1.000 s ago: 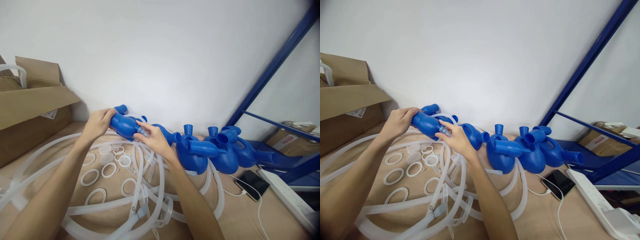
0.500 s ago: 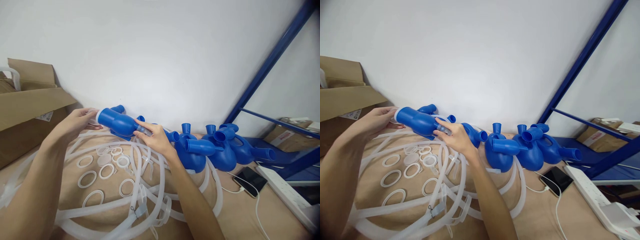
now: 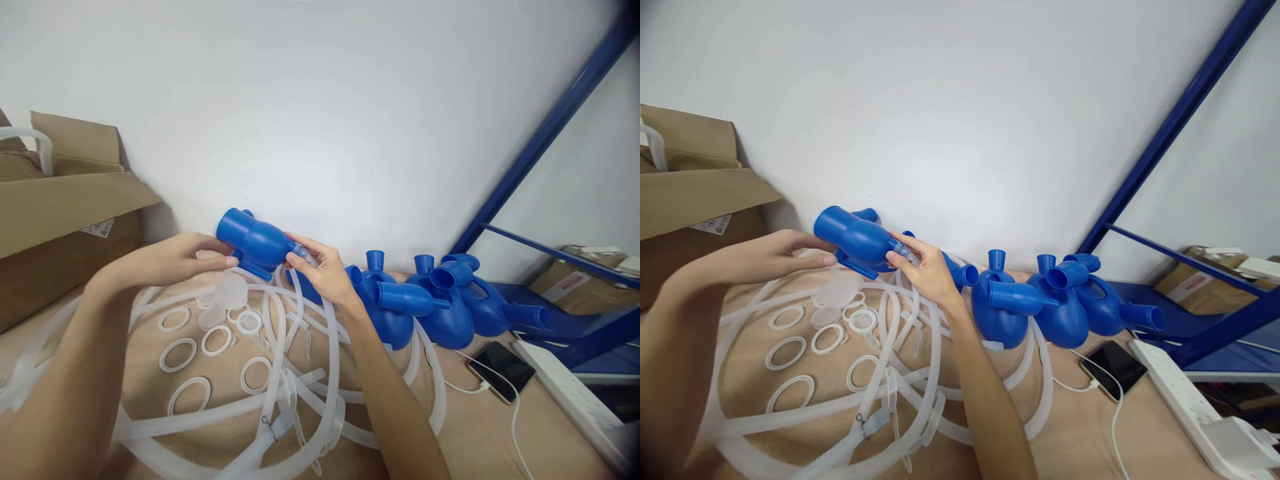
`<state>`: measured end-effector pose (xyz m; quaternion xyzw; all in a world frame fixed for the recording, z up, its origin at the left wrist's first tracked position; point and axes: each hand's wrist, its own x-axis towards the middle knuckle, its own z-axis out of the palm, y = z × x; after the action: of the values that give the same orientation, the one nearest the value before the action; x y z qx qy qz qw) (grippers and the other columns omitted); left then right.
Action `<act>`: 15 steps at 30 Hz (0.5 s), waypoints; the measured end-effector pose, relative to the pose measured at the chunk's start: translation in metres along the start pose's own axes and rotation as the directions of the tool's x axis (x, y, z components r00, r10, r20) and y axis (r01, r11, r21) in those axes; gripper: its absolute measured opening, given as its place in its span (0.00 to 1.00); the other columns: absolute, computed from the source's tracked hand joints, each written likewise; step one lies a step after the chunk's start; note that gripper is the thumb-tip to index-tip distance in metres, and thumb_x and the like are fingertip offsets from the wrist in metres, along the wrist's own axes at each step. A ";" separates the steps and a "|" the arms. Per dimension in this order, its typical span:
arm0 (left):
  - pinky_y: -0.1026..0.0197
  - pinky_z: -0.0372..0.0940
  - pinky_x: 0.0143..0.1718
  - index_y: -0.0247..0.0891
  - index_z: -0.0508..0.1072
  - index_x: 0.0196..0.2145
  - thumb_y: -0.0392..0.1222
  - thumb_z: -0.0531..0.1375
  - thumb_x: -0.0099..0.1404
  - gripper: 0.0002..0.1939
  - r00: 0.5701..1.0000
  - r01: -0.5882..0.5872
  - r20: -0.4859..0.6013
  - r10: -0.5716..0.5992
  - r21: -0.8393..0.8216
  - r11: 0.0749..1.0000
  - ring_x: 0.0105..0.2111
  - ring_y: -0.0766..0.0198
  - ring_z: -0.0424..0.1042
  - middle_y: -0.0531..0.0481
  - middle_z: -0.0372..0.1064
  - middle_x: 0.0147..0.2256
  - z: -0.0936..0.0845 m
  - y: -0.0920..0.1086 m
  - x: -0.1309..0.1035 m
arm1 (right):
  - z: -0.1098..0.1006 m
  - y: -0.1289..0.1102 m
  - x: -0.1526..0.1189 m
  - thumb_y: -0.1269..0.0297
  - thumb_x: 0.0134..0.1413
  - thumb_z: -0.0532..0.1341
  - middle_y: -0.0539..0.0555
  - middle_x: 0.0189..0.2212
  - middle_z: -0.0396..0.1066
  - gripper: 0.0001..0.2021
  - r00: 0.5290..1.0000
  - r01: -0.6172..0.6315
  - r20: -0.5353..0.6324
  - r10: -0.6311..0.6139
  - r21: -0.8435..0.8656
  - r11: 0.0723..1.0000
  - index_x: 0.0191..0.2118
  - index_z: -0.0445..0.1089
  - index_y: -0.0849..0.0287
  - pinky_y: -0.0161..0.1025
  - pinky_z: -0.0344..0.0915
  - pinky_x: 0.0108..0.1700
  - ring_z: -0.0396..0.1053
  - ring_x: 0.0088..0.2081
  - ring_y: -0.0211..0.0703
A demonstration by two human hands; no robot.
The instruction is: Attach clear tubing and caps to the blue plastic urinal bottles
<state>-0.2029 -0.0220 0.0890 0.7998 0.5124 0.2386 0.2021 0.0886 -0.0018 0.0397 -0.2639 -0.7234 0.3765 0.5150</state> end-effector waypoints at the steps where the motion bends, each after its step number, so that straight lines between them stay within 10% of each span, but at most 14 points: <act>1: 0.53 0.72 0.50 0.40 0.83 0.46 0.67 0.61 0.62 0.30 0.999 -0.033 0.011 0.033 0.026 0.999 0.45 0.49 0.79 0.44 0.81 0.47 0.002 0.002 0.003 | 0.000 -0.001 0.000 0.53 0.57 0.69 0.54 0.39 0.82 0.28 1.000 0.000 -0.004 0.000 0.001 1.000 0.60 0.74 0.60 0.48 0.75 0.56 0.81 0.41 0.46; 15: 0.60 0.72 0.40 0.37 0.84 0.36 0.59 0.62 0.63 0.22 0.983 -0.087 0.146 0.109 -0.148 0.985 0.37 0.56 0.77 0.47 0.81 0.36 -0.001 -0.005 0.001 | -0.020 -0.009 -0.005 0.53 0.58 0.69 0.53 0.36 0.81 0.26 0.992 0.016 0.128 -0.014 -0.018 1.000 0.59 0.75 0.59 0.47 0.75 0.52 0.78 0.35 0.43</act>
<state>-0.2065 -0.0193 0.0875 0.8238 0.4372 0.2215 0.2849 0.1096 -0.0052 0.0478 -0.2387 -0.7604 0.3819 0.4680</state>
